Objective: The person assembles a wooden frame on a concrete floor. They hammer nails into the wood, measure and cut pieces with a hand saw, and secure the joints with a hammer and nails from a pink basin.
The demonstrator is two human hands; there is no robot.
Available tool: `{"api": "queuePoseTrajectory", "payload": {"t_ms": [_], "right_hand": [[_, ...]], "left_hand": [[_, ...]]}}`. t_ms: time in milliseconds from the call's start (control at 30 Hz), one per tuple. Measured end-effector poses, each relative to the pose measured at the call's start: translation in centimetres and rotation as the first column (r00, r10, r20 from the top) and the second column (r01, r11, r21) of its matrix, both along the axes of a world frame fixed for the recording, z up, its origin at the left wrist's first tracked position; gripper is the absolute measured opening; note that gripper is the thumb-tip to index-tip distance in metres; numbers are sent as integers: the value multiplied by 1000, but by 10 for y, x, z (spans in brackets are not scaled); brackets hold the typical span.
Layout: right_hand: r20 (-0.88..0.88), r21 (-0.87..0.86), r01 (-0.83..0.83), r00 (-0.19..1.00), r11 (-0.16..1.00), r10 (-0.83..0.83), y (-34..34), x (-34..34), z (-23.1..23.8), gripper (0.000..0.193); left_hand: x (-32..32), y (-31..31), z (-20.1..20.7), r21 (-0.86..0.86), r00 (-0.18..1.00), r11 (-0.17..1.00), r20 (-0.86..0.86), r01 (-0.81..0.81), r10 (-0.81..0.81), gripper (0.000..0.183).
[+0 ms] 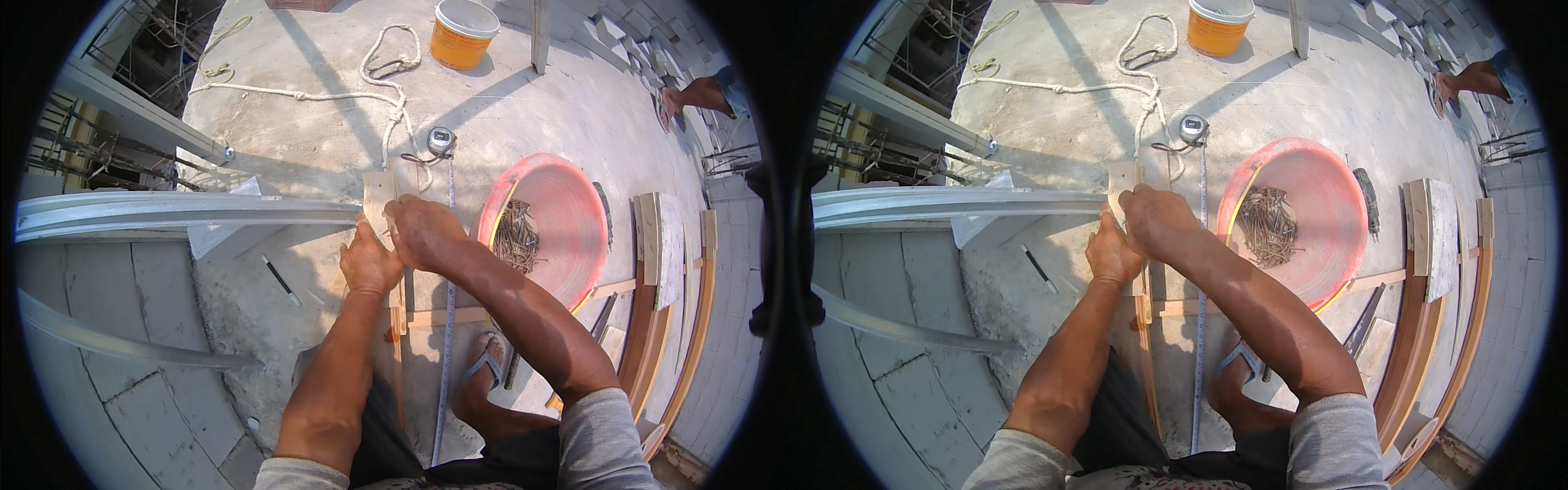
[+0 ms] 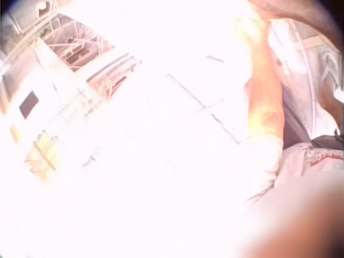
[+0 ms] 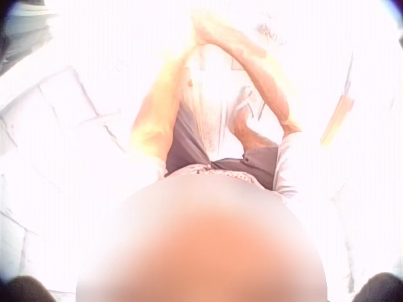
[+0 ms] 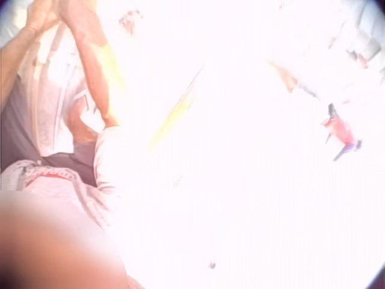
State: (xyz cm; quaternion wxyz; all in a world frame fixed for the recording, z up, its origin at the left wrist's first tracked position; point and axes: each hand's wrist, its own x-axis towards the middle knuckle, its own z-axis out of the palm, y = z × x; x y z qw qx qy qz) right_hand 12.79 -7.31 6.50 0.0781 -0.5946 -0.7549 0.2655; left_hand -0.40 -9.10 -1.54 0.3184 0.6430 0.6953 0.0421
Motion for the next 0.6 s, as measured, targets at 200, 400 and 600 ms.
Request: {"api": "queuePoseTrajectory", "payload": {"t_ms": [200, 400, 600], "right_hand": [[166, 10, -150, 975, 989, 146, 19, -14, -29, 21], [206, -50, -242, 947, 969, 248, 26, -17, -27, 15], [285, -125, -179, 935, 976, 209, 19, -37, -33, 14]], "left_hand": [[-4, -1, -8, 24, 999, 1000, 39, 17, -18, 91], [-4, -2, -16, 144, 1000, 989, 22, -12, 9, 87], [-6, 1, -8, -5, 996, 1000, 91, -7, 8, 89]]}}
